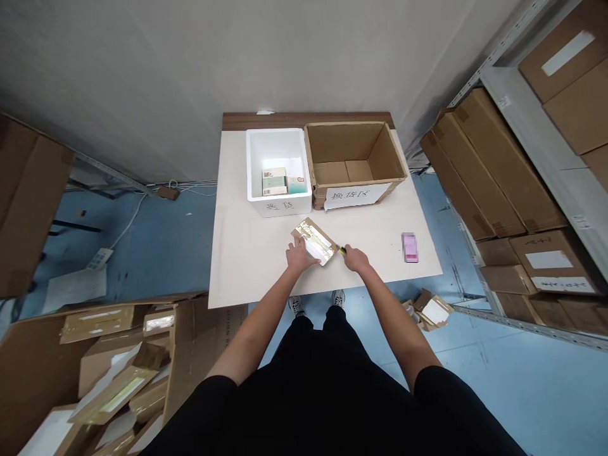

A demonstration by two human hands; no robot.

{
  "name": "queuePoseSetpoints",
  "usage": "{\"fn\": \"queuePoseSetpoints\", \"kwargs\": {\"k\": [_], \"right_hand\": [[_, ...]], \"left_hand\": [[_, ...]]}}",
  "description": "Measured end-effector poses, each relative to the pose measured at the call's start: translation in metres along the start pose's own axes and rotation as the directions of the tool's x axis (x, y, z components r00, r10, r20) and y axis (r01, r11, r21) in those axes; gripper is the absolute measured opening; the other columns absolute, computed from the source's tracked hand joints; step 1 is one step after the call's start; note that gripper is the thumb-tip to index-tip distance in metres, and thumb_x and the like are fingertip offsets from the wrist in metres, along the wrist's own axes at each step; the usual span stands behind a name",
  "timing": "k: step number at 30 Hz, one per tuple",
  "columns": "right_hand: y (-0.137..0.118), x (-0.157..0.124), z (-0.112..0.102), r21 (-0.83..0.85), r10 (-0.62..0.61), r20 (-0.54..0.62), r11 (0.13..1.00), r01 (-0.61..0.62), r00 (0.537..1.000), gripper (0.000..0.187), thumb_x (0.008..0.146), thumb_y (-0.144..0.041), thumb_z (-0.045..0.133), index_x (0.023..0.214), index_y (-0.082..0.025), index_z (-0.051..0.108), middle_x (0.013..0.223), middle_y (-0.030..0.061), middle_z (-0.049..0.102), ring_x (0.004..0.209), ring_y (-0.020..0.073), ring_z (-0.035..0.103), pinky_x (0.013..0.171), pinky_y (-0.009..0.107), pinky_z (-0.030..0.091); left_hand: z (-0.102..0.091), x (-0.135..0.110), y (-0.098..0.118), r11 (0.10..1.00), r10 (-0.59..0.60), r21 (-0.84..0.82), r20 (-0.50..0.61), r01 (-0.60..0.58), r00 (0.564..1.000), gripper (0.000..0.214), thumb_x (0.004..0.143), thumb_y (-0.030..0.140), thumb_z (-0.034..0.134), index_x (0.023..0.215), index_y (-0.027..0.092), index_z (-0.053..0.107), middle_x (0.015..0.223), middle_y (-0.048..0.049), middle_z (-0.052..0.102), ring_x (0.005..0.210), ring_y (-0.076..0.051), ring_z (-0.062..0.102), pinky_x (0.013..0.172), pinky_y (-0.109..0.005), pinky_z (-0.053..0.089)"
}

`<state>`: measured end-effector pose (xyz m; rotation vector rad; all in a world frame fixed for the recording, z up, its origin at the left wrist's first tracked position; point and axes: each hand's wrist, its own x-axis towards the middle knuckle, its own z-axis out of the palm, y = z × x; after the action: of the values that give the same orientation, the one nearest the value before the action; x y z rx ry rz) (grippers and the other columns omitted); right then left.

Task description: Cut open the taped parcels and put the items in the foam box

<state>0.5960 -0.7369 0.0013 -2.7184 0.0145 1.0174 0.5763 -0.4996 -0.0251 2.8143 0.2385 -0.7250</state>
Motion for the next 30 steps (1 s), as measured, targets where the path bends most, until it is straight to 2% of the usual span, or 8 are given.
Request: {"fn": "queuePoseSetpoints", "kwargs": {"k": [2, 5, 10, 13, 16, 22, 26, 30], "right_hand": [[0.001, 0.013, 0.008, 0.180, 0.069, -0.157, 0.983, -0.040, 0.985, 0.041, 0.101, -0.057, 0.059, 0.124, -0.024, 0.053, 0.110, 0.0142, 0.075, 0.098, 0.0309, 0.074, 0.074, 0.035, 0.053], [-0.004, 0.035, 0.027, 0.492, 0.191, -0.142, 0.865, -0.099, 0.971, 0.048, 0.090, -0.060, 0.073, 0.115, -0.025, 0.051, 0.099, 0.0078, 0.073, 0.082, 0.0252, 0.073, 0.065, 0.031, 0.054], [-0.019, 0.067, 0.047, 0.729, 0.195, -0.153, 0.684, -0.022, 0.969, 0.042, 0.083, -0.044, 0.079, 0.106, -0.027, 0.047, 0.089, -0.0022, 0.065, 0.063, 0.0157, 0.064, 0.055, 0.027, 0.054], [-0.036, 0.080, 0.042, 0.654, 0.110, -0.214, 0.754, 0.059, 0.971, 0.042, 0.081, -0.042, 0.079, 0.106, -0.028, 0.048, 0.089, -0.0028, 0.065, 0.070, 0.0174, 0.065, 0.059, 0.027, 0.053], [-0.052, 0.086, 0.031, 0.534, 0.012, -0.232, 0.837, 0.117, 0.973, 0.042, 0.084, -0.045, 0.077, 0.111, -0.027, 0.049, 0.092, -0.0008, 0.068, 0.078, 0.0198, 0.068, 0.064, 0.026, 0.052], [-0.028, 0.077, 0.005, 0.410, -0.322, 0.003, 0.864, 0.292, 0.947, 0.040, 0.109, -0.057, 0.031, 0.102, -0.026, 0.056, 0.071, -0.0034, 0.067, 0.072, 0.0168, 0.068, 0.072, 0.024, 0.050], [-0.012, 0.080, -0.013, 0.244, -0.415, 0.207, 0.899, 0.364, 0.886, 0.037, 0.109, -0.052, 0.038, 0.098, -0.024, 0.061, 0.077, -0.0022, 0.070, 0.069, 0.0167, 0.068, 0.071, 0.025, 0.049], [-0.018, 0.086, -0.023, -0.049, -0.406, 0.208, 0.904, 0.424, 0.890, 0.040, 0.107, -0.055, 0.043, 0.102, -0.026, 0.070, 0.101, 0.0049, 0.076, 0.093, 0.0232, 0.070, 0.072, 0.028, 0.046]], "left_hand": [[0.005, -0.006, 0.013, 0.999, -0.023, 0.044, -0.066, 0.026, 0.998, 0.131, 0.072, 0.080, 0.076, 0.171, 0.018, 0.017, 0.170, -0.0242, 0.032, 0.152, -0.050, 0.030, 0.123, -0.064, 0.026], [0.010, -0.010, 0.028, 0.990, 0.088, 0.115, -0.111, -0.075, 0.990, 0.112, 0.084, 0.069, 0.073, 0.171, 0.022, 0.021, 0.169, -0.0220, 0.036, 0.159, -0.049, 0.014, 0.125, -0.070, 0.012], [-0.004, 0.005, 0.026, 0.877, 0.453, 0.151, 0.060, -0.457, 0.890, 0.065, 0.095, 0.045, 0.068, 0.156, 0.028, 0.052, 0.163, -0.0132, 0.047, 0.153, -0.039, 0.032, 0.122, -0.053, 0.031], [-0.014, 0.014, 0.015, 0.882, 0.435, 0.173, 0.065, -0.439, 0.898, 0.059, 0.091, 0.046, 0.076, 0.144, 0.025, 0.063, 0.143, -0.0150, 0.061, 0.140, -0.036, 0.046, 0.117, -0.049, 0.038], [-0.016, 0.015, 0.008, 0.921, 0.353, 0.157, 0.047, -0.356, 0.934, 0.053, 0.088, 0.042, 0.082, 0.136, 0.025, 0.067, 0.146, -0.0145, 0.058, 0.144, -0.035, 0.043, 0.113, -0.044, 0.042], [-0.009, 0.014, 0.008, 0.967, 0.254, 0.020, 0.072, -0.256, 0.965, 0.073, 0.085, 0.023, 0.083, 0.150, 0.025, 0.050, 0.166, -0.0141, 0.043, 0.160, -0.033, 0.030, 0.121, -0.045, 0.039], [-0.010, 0.019, 0.008, 0.976, 0.214, -0.060, 0.102, -0.209, 0.972, 0.084, 0.079, 0.020, 0.087, 0.152, 0.027, 0.047, 0.166, -0.0152, 0.044, 0.160, -0.034, 0.032, 0.120, -0.045, 0.041], [-0.010, 0.023, 0.007, 0.989, 0.138, -0.062, 0.122, -0.131, 0.983, 0.088, 0.079, 0.021, 0.089, 0.154, 0.024, 0.044, 0.162, -0.0216, 0.047, 0.148, -0.037, 0.051, 0.112, -0.041, 0.048]]}}
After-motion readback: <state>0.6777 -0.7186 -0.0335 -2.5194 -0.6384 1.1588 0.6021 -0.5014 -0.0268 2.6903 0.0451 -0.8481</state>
